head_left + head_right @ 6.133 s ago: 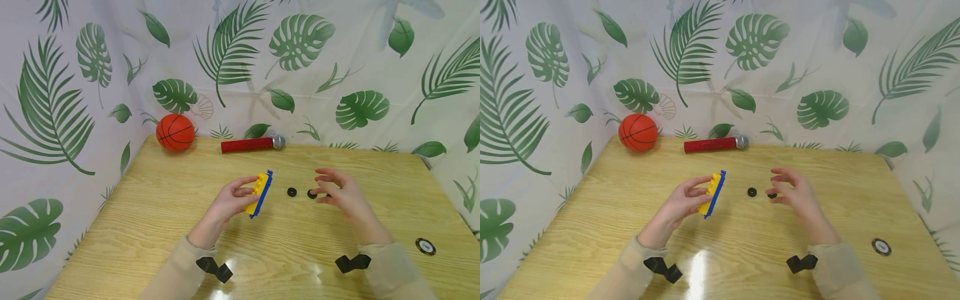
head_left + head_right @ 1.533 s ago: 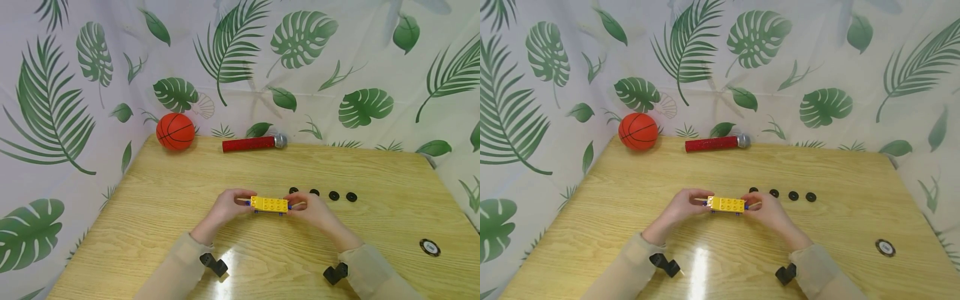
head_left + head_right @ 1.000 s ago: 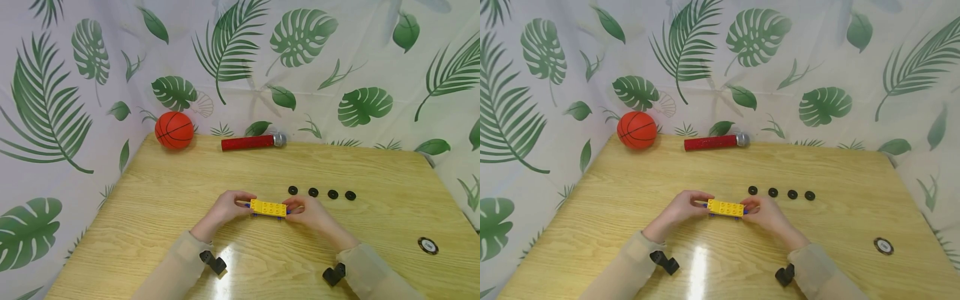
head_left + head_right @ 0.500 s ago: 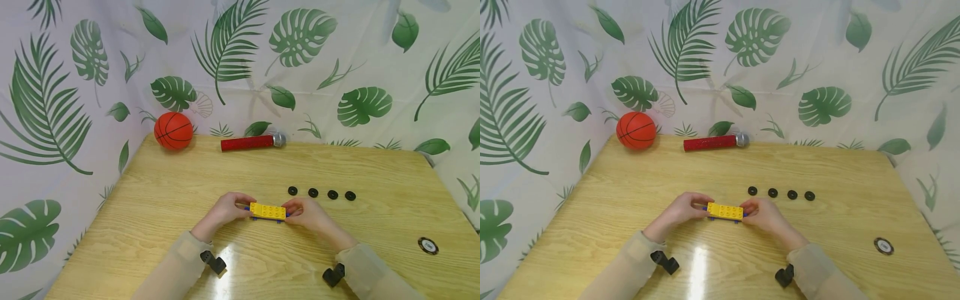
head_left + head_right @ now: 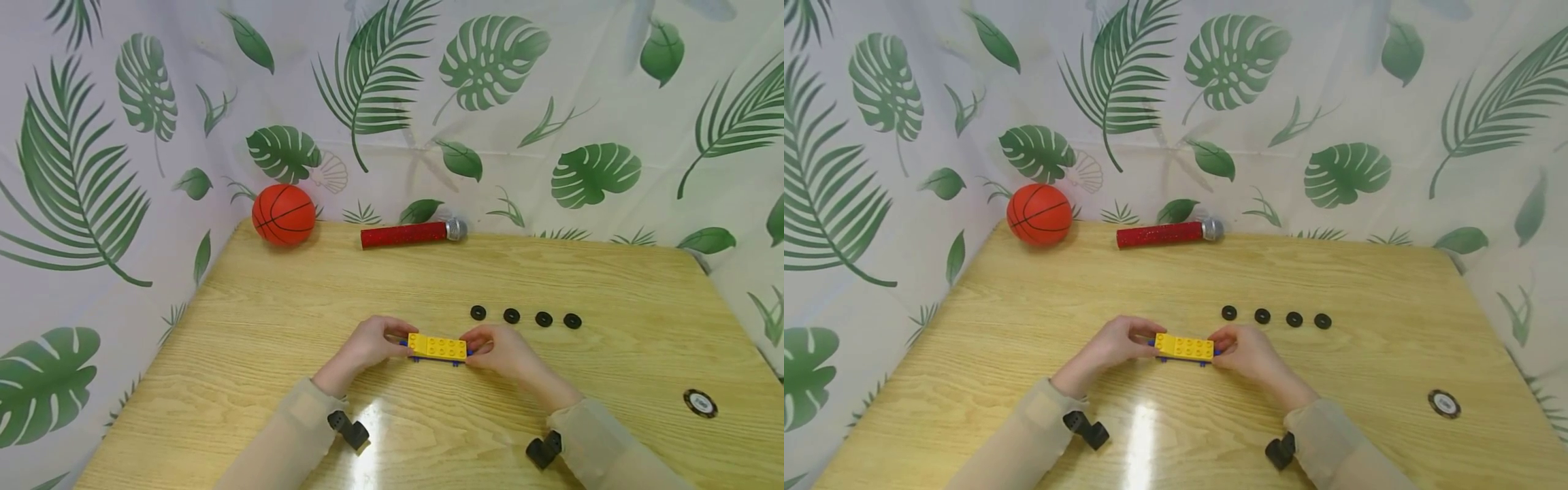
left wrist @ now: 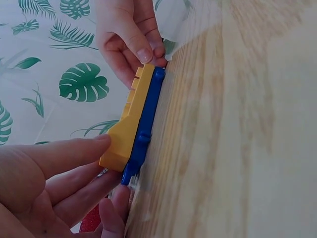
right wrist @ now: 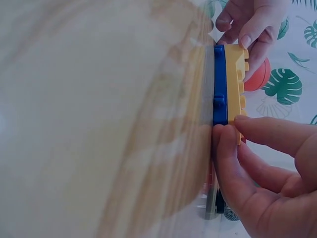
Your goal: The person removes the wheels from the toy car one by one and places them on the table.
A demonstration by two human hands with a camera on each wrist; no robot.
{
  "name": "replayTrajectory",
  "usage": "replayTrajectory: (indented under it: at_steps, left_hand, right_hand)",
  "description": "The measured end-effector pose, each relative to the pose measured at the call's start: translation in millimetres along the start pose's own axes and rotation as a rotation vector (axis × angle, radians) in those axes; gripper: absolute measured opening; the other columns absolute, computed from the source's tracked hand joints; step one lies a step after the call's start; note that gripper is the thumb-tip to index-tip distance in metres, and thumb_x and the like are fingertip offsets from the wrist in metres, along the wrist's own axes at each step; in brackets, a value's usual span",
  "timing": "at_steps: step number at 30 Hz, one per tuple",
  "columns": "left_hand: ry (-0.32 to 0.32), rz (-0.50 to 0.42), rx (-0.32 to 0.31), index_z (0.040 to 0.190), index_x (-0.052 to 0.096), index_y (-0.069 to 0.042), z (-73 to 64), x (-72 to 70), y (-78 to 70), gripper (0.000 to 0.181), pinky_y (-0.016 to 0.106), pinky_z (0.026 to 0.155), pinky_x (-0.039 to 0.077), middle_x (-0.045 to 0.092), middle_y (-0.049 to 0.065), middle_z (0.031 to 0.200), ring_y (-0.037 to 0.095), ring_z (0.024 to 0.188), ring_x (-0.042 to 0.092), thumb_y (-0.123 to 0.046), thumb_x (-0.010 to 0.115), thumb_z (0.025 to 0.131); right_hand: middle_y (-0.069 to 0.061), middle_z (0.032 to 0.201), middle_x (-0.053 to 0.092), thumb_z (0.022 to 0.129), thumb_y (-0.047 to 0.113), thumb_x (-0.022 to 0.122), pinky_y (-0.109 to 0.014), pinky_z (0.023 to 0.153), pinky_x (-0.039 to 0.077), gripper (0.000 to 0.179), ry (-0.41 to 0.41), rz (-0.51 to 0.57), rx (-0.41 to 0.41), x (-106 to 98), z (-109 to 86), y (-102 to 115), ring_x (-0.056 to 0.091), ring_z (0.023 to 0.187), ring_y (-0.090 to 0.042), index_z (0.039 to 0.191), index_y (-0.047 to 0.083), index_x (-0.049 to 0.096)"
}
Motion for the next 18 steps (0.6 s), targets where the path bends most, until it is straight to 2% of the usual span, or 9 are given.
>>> replayTrajectory:
  at_steps: [6, 14, 18]
  left_hand:
    - [0.014, -0.002, 0.006, 0.123, 0.070, -0.013, -0.5, -0.8, -1.7, 0.040, 0.038, 0.095, 0.054, 0.069, 0.008, 0.125, 0.024, 0.111, 0.066, -0.010, 0.078, 0.084]
    - [0.020, -0.008, -0.005, 0.134, 0.063, -0.017, -3.2, -2.9, 0.2, 0.051, 0.040, 0.097, 0.053, 0.064, 0.008, 0.133, 0.027, 0.114, 0.063, -0.013, 0.078, 0.085]
    - [0.013, -0.002, -0.002, 0.137, 0.061, -0.019, -4.1, -6.7, 2.4, 0.053, 0.041, 0.097, 0.052, 0.061, 0.008, 0.138, 0.029, 0.117, 0.062, -0.016, 0.077, 0.086]
  right_hand:
    - [-0.013, 0.103, 0.067, 0.081, 0.000, 0.077, -0.031, 0.075, 0.058, 0.041, 0.010, -0.040, -0.013, 1, 0.9, 3, 0.065, 0.084, -0.017, 0.121, -0.002, 0.065]
    - [-0.016, 0.112, 0.065, 0.082, 0.008, 0.078, -0.036, 0.073, 0.059, 0.054, 0.069, -0.188, -0.122, -4, -5.0, 16, 0.069, 0.089, -0.024, 0.133, 0.003, 0.059]
    - [-0.018, 0.117, 0.066, 0.088, 0.012, 0.074, -0.039, 0.075, 0.059, 0.050, 0.058, -0.261, -0.161, -10, -8.6, 22, 0.069, 0.093, -0.028, 0.135, 0.005, 0.058]
Point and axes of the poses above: each hand's wrist, its own z-axis towards the middle knuckle, its own x-axis out of the palm, y = z × x, the point moved 9 cm from there along z, towards the middle knuckle
